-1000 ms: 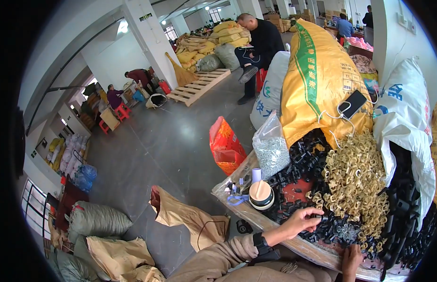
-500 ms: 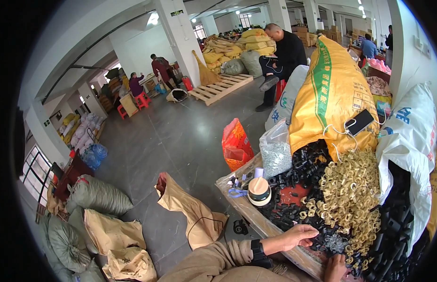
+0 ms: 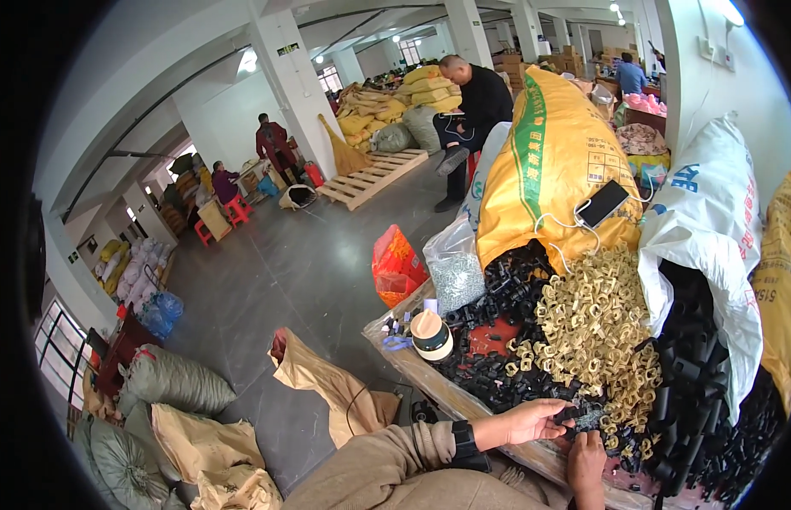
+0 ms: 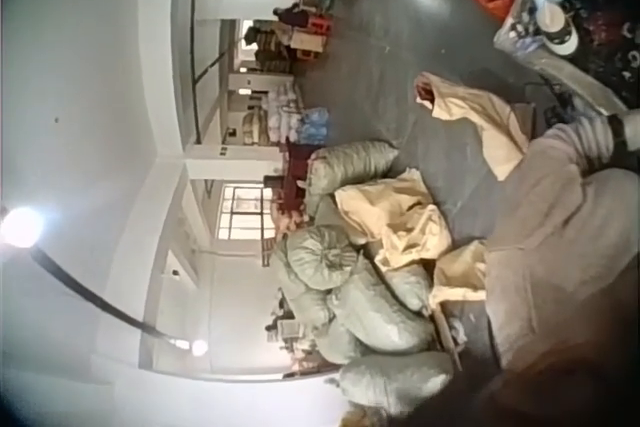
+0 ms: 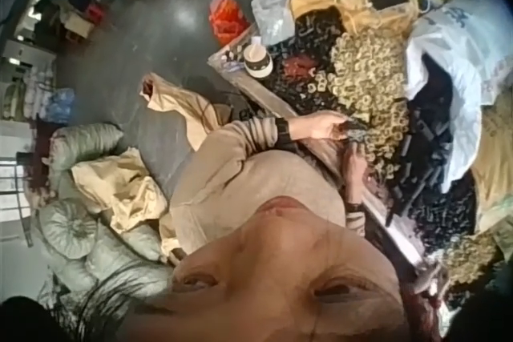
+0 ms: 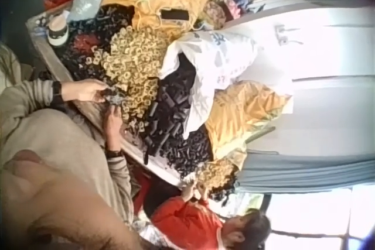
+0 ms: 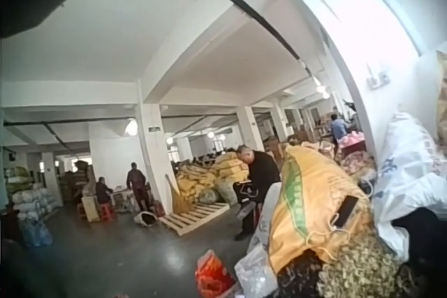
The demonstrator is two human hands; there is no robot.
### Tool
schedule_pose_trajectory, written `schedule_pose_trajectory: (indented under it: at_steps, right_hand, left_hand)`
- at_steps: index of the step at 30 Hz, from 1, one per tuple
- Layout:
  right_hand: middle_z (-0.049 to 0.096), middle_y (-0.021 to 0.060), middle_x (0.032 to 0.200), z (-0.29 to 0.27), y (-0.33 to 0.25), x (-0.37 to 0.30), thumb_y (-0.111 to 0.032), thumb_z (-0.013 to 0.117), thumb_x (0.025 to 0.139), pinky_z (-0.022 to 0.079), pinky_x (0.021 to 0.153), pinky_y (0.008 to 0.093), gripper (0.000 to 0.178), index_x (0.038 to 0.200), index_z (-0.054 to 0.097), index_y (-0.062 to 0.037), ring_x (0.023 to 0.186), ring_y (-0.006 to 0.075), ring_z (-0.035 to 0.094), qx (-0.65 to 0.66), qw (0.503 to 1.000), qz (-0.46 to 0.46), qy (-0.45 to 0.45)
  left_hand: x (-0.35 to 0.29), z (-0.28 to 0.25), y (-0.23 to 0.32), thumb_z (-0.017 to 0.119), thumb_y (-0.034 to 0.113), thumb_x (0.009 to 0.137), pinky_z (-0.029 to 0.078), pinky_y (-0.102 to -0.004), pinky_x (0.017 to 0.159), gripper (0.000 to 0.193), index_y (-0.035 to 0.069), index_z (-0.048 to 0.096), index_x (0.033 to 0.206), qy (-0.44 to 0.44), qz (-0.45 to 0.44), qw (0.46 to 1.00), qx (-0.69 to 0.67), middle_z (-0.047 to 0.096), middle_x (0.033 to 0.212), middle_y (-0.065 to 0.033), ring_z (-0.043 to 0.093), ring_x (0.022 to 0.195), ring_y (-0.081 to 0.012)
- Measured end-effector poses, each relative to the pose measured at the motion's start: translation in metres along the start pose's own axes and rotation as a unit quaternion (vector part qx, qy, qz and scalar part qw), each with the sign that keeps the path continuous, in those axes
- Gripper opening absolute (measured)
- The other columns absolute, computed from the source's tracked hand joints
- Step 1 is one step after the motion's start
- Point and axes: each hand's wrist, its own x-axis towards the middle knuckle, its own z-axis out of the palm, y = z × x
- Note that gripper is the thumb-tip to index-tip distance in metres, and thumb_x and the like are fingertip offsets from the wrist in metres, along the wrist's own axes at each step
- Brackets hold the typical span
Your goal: The person assembles components by hand, picking up black plastic parts and tan clips from the table. They fit the tan clips into the black parts one at a time, repeating the process for each set.
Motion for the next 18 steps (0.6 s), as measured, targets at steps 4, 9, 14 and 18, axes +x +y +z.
schedule_pose_trajectory:
  at_steps: [4,9,14,18]
  right_hand:
    - [0.044,0.0151,0.073,-0.001,-0.003,0.002,-0.001,0.047,0.069,0.041,0.051,0.0398,0.006,0.072,0.042,-0.0029,0.063,0.0321,0.049,-0.018,1.0,0.009,-0.016]
    - [0.045,0.0168,0.072,0.001,-0.004,-0.002,-0.002,0.049,0.068,0.041,0.052,0.0417,0.009,0.075,0.043,-0.0025,0.063,0.0354,0.049,-0.011,1.0,-0.006,-0.004]
    - [0.046,0.0173,0.074,-0.015,-0.015,-0.001,-0.004,0.053,0.067,0.041,0.056,0.0425,0.014,0.078,0.044,-0.0029,0.066,0.0364,0.049,0.002,1.0,0.003,0.02]
    - [0.047,0.0175,0.076,-0.009,-0.001,-0.013,-0.006,0.053,0.068,0.042,0.056,0.0424,0.014,0.078,0.043,-0.0027,0.067,0.0363,0.05,-0.023,0.998,0.043,-0.027]
  left_hand:
    - [-0.005,-0.008,0.003,0.052,0.023,0.083,0.049,-0.021,0.062,0.02,0.007,0.053,0.094,-0.009,-0.023,1.0,-0.011,0.058,0.084,-0.0048,0.056,0.07,-0.0108]
    - [-0.012,-0.025,-0.007,0.055,0.023,0.081,0.049,-0.0195,0.061,0.02,0.005,0.053,0.091,-0.034,0.018,0.999,0.009,0.058,0.083,-0.0044,0.056,0.07,-0.0101]
    - [-0.023,-0.03,-0.003,0.058,0.024,0.079,0.049,-0.0184,0.058,0.023,0.004,0.053,0.089,0.019,0.007,0.999,-0.047,0.057,0.081,-0.0047,0.056,0.071,-0.0105]
    - [-0.026,-0.029,0.0,0.061,0.03,0.075,0.049,-0.0182,0.054,0.025,0.008,0.052,0.082,0.03,-0.02,0.997,-0.068,0.056,0.076,-0.0033,0.056,0.066,-0.0096]
